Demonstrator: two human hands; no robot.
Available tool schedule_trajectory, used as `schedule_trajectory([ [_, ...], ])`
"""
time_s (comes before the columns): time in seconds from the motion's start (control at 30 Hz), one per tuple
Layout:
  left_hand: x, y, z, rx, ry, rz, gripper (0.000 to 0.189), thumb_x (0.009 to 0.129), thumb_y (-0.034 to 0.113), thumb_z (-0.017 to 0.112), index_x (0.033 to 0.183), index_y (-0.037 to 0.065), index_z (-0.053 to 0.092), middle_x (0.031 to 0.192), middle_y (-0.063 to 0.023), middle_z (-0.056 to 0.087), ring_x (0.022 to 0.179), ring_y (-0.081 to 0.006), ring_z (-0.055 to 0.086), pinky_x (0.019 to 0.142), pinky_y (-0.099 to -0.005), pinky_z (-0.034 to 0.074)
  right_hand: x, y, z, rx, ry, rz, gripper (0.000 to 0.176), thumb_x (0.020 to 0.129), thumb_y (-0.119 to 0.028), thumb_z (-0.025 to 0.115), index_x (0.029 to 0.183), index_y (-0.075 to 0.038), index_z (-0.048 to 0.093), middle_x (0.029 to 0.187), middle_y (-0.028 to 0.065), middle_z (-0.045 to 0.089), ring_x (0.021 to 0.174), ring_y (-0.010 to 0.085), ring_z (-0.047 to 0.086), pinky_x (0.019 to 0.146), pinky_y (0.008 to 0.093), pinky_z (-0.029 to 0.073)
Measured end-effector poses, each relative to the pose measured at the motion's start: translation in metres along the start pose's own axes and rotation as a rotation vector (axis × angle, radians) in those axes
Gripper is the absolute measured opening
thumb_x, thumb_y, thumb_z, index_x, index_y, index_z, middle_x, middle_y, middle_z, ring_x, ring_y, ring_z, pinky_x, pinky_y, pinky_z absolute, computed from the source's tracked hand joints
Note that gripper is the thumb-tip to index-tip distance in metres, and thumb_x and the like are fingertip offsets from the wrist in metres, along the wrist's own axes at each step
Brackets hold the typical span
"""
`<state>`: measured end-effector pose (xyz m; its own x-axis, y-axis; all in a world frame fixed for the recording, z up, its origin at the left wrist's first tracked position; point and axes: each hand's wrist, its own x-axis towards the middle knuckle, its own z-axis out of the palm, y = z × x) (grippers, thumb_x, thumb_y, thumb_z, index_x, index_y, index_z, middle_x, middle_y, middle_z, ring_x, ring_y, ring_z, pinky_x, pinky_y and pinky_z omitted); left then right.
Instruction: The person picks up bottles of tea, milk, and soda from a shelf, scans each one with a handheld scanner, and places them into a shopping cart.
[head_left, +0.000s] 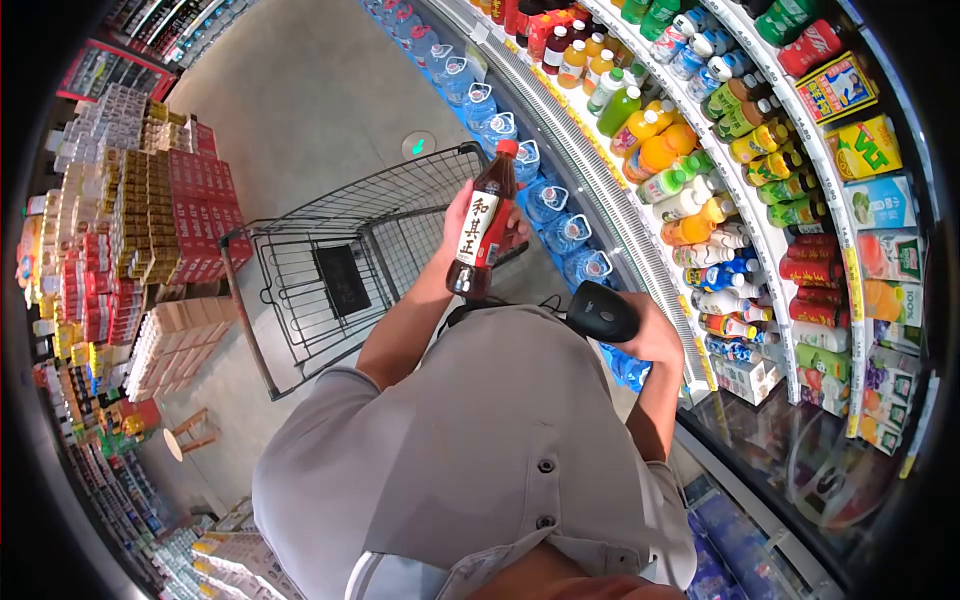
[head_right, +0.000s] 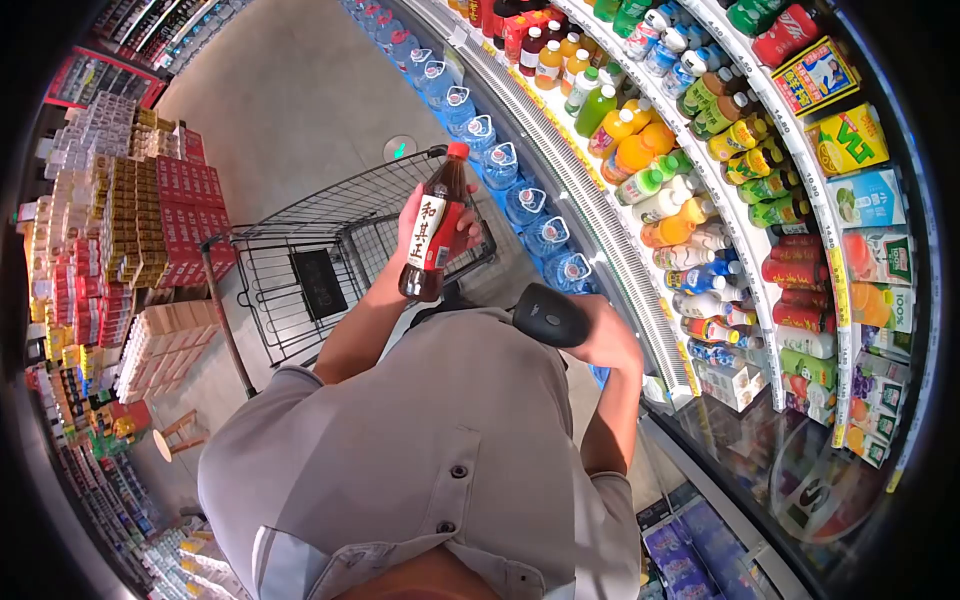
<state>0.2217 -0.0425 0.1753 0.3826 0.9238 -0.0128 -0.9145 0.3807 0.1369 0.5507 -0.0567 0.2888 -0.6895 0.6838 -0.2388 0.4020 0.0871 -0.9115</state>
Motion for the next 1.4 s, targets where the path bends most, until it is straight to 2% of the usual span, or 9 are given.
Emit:
schedule_trajectory([
  [0.2,-0.014,0.019,-0.017,-0.025,0.07,0.034,0.079,0.099,0.066,0.034,0.144,0.002,0.047,0.085,-0.0144,0.058,0.087,-0.0349,0.059,0.09,-0.0501,0.049,0.028,-0.011,0.019,-0.127,-0.041,0.026,0.032,0.073,-0.021,0.08,0.093,0.0,0.067,0.081,0.0193,0.069,0.077,0.0349,0.07,0.069,0.0419,0.053],
  [0.5,-0.051,0.056,-0.059,-0.011,0.233,-0.008,0.075,0.097,0.07,0.041,0.138,0.009,0.052,0.092,-0.0102,0.059,0.082,-0.028,0.058,0.081,-0.0453,0.049,0.051,-0.011,0.05,-0.074,-0.073,0.051,0.034,0.071,-0.019,0.086,0.091,0.0,0.068,0.081,0.0172,0.069,0.073,0.031,0.067,0.067,0.0393,0.051],
  [0.57,-0.06,0.068,-0.07,0.095,0.491,0.01,0.074,0.097,0.069,0.041,0.134,0.007,0.054,0.097,-0.0118,0.062,0.078,-0.0269,0.062,0.072,-0.0429,0.054,0.057,-0.011,0.059,-0.088,-0.059,0.093,0.035,0.073,-0.02,0.087,0.094,0.001,0.069,0.084,0.0172,0.071,0.075,0.0286,0.068,0.068,0.0388,0.052],
  [0.8,-0.048,0.099,-0.102,0.187,0.417,-0.174,0.074,0.1,0.069,0.036,0.128,0.004,0.057,0.112,-0.018,0.068,0.085,-0.0322,0.07,0.069,-0.0453,0.06,0.085,-0.008,0.101,0.238,0.223,0.137,0.029,0.082,-0.019,0.085,0.101,-0.001,0.073,0.092,0.008,0.076,0.084,0.0129,0.065,0.079,0.0321,0.053],
  [0.83,-0.038,0.097,-0.076,0.132,0.556,-0.187,0.074,0.1,0.068,0.036,0.129,0.003,0.057,0.113,-0.0181,0.068,0.087,-0.0329,0.07,0.071,-0.0455,0.06,0.088,-0.004,0.109,0.241,0.305,0.23,0.032,0.084,-0.018,0.084,0.107,-0.001,0.072,0.095,0.0053,0.076,0.085,0.0128,0.065,0.08,0.0315,0.054],
  [0.97,0.003,0.08,-0.063,0.144,0.324,-0.209,0.067,0.104,0.06,0.041,0.132,0.0,0.054,0.12,-0.0152,0.068,0.105,-0.0312,0.067,0.093,-0.0468,0.054,0.097,0.036,0.139,0.639,0.568,0.349,0.034,0.088,-0.017,0.082,0.115,0.0,0.069,0.102,0.0069,0.075,0.089,0.0112,0.067,0.08,0.0285,0.055],
  [1.1,0.041,0.04,-0.037,0.151,0.241,-0.176,0.057,0.108,0.051,0.038,0.135,0.003,0.053,0.124,-0.0143,0.066,0.114,-0.0321,0.064,0.099,-0.0497,0.051,0.083,0.038,0.14,0.817,0.722,0.225,0.032,0.093,-0.012,0.075,0.121,0.001,0.066,0.107,0.0097,0.074,0.089,0.0149,0.069,0.078,0.0307,0.056],
  [1.23,0.071,-0.003,-0.026,0.234,0.215,-0.217,0.053,0.108,0.048,0.042,0.138,0.005,0.05,0.128,-0.013,0.064,0.116,-0.031,0.064,0.1,-0.0502,0.051,0.057,0.054,0.137,0.886,0.847,0.156,0.032,0.093,-0.013,0.076,0.121,0.0,0.066,0.108,0.0098,0.073,0.091,0.0149,0.069,0.078,0.0311,0.056],
  [1.4,0.102,-0.069,0.011,0.43,0.202,-0.184,0.035,0.106,0.033,0.053,0.139,0.023,0.042,0.135,-0.0062,0.058,0.121,-0.0264,0.061,0.096,-0.0461,0.055,0.012,0.096,0.121,0.925,0.937,0.097,0.033,0.09,-0.013,0.079,0.119,-0.002,0.068,0.106,0.007,0.072,0.09,0.0136,0.067,0.078,0.03,0.054],
])
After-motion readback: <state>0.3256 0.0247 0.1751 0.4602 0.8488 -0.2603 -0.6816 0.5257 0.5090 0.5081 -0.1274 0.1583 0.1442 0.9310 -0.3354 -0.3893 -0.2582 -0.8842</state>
